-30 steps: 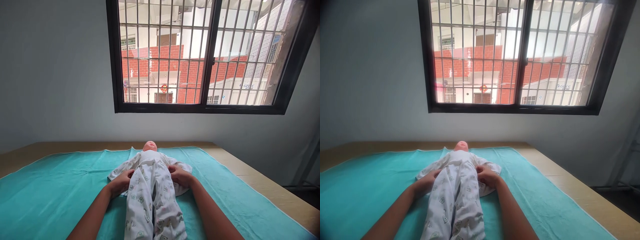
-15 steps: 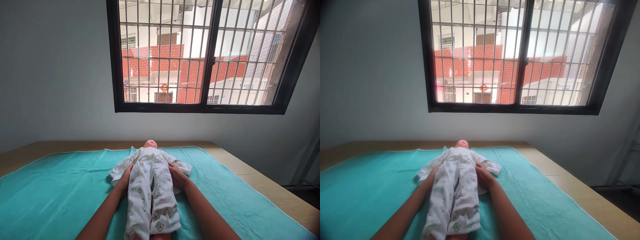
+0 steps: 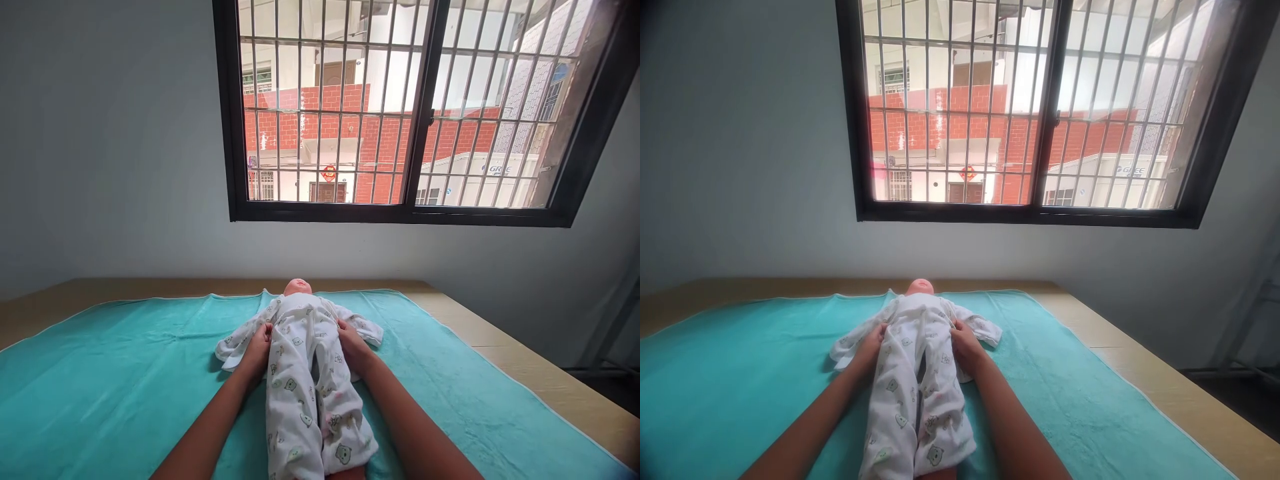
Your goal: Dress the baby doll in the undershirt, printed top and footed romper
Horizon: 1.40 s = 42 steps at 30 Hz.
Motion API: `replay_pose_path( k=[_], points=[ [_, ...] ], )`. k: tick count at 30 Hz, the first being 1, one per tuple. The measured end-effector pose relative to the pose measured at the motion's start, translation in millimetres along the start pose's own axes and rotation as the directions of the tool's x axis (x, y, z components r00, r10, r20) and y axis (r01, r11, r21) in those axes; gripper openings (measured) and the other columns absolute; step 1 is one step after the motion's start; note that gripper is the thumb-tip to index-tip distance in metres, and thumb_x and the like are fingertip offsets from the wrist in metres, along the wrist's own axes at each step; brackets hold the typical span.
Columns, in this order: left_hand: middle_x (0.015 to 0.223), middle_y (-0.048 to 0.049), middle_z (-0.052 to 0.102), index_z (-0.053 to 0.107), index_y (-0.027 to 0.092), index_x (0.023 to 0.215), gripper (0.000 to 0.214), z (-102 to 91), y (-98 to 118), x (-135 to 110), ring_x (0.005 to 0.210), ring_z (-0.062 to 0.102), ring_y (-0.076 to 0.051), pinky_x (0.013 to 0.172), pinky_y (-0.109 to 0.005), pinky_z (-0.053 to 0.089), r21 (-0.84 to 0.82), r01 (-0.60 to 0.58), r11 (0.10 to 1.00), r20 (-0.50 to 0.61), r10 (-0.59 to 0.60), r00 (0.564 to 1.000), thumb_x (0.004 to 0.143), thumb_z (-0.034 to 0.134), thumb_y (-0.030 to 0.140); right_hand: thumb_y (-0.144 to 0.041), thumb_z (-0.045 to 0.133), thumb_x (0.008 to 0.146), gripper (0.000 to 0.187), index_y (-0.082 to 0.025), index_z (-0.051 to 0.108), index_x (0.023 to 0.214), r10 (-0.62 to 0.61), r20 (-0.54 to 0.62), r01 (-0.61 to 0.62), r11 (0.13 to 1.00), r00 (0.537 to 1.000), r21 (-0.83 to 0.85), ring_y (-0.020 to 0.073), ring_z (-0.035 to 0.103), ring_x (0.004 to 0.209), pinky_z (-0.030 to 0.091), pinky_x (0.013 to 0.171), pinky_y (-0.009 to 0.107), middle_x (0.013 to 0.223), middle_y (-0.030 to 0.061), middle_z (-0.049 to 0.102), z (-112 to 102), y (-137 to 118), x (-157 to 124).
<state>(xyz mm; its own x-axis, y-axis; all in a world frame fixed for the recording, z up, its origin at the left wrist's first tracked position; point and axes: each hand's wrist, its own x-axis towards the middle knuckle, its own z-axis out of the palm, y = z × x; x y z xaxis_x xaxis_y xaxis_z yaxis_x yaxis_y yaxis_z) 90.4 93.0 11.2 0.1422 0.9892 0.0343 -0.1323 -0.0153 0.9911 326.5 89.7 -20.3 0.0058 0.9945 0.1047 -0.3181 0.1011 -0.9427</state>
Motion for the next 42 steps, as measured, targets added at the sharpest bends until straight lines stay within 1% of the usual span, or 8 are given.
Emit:
replay_pose_path(
  k=[9,17,23,26,29,36,38,42],
  points=[
    [0.081,-0.0063,0.073,0.066,0.016,0.089,0.035,0.8,3,-1,0.080,0.067,-0.024,0.071,-0.033,0.052,-0.026,0.012,1.000,-0.064,-0.013,0.998,0.059,0.076,0.030,-0.024,0.075,0.058,0.031,-0.023,0.054,0.081,0.036,-0.032,-0.033,0.996,0.999,0.084,0.0171,0.061,0.063,0.045,0.057,0.028,0.064,-0.0036,0.062,2,6,5],
    [0.082,-0.0093,0.074,0.067,0.016,0.074,0.025,-4.6,12,-6,0.095,0.065,-0.031,0.076,-0.035,0.053,-0.043,-0.044,0.998,-0.079,0.041,0.996,0.054,0.066,0.031,-0.023,0.077,0.059,0.031,-0.021,0.056,0.081,0.079,0.044,-0.081,0.995,0.996,0.061,0.0148,0.061,0.064,0.046,0.060,0.026,0.067,-0.0038,0.062,0,0,1],
    [0.086,-0.0101,0.074,0.068,0.016,0.078,0.037,-9.9,6,-1,0.091,0.065,-0.029,0.077,-0.035,0.051,-0.033,-0.068,0.997,-0.113,0.064,0.992,0.060,0.069,0.049,-0.053,0.065,0.080,0.033,-0.021,0.058,0.085,0.164,0.072,-0.166,0.986,0.984,0.022,0.0163,0.063,0.067,0.051,0.062,0.029,0.076,0.0034,0.065,-13,-8,2],
    [0.093,-0.0089,0.073,0.069,0.016,0.087,0.044,-16.9,-4,10,0.089,0.064,-0.026,0.081,-0.035,0.050,0.042,-0.083,0.996,-0.048,0.085,0.995,0.062,0.071,0.051,-0.053,0.071,0.076,0.035,-0.021,0.057,0.079,0.148,0.012,-0.148,0.987,0.989,-0.057,0.0113,0.054,0.054,0.046,0.053,0.025,0.064,-0.0012,0.057,-14,-3,7],
    [0.103,-0.0105,0.072,0.069,0.016,0.092,0.048,-25.4,-11,21,0.093,0.065,-0.027,0.083,-0.036,0.050,0.067,-0.099,0.993,0.038,0.096,0.995,0.060,0.075,0.052,-0.050,0.077,0.073,0.035,-0.019,0.060,0.078,0.119,0.038,-0.115,0.989,0.992,-0.089,0.0082,0.048,0.054,0.041,0.051,0.021,0.064,-0.0029,0.054,-16,-3,7],
    [0.137,-0.0165,0.057,0.065,0.016,0.068,0.041,-27.5,-5,29,0.114,0.059,-0.034,0.091,-0.038,0.048,0.102,-0.113,0.988,0.135,0.098,0.986,0.053,0.082,0.051,-0.043,0.080,0.067,0.036,-0.020,0.054,0.076,0.006,0.097,0.015,0.976,0.995,-0.215,0.0062,0.036,0.052,0.027,0.048,0.021,0.064,-0.0060,0.049,-17,-8,5],
    [0.131,-0.0155,0.062,0.058,0.018,0.061,0.039,-24.9,-3,29,0.110,0.061,-0.032,0.089,-0.036,0.048,0.168,-0.151,0.974,0.133,0.130,0.983,0.055,0.079,0.050,-0.045,0.075,0.070,0.034,-0.020,0.053,0.075,-0.050,0.025,0.055,0.960,0.998,-0.273,0.0076,0.037,0.052,0.027,0.049,0.023,0.063,-0.0057,0.048,-13,-3,8],
    [0.085,-0.0055,0.069,0.047,0.022,0.061,0.030,-20.0,-3,32,0.086,0.062,-0.024,0.078,-0.032,0.047,0.302,-0.253,0.919,0.032,0.255,0.966,0.064,0.068,0.044,-0.046,0.068,0.072,0.030,-0.022,0.051,0.072,-0.172,-0.120,0.119,0.928,0.978,-0.354,0.0111,0.041,0.056,0.030,0.054,0.026,0.062,-0.0051,0.050,-3,6,19]
  ],
)
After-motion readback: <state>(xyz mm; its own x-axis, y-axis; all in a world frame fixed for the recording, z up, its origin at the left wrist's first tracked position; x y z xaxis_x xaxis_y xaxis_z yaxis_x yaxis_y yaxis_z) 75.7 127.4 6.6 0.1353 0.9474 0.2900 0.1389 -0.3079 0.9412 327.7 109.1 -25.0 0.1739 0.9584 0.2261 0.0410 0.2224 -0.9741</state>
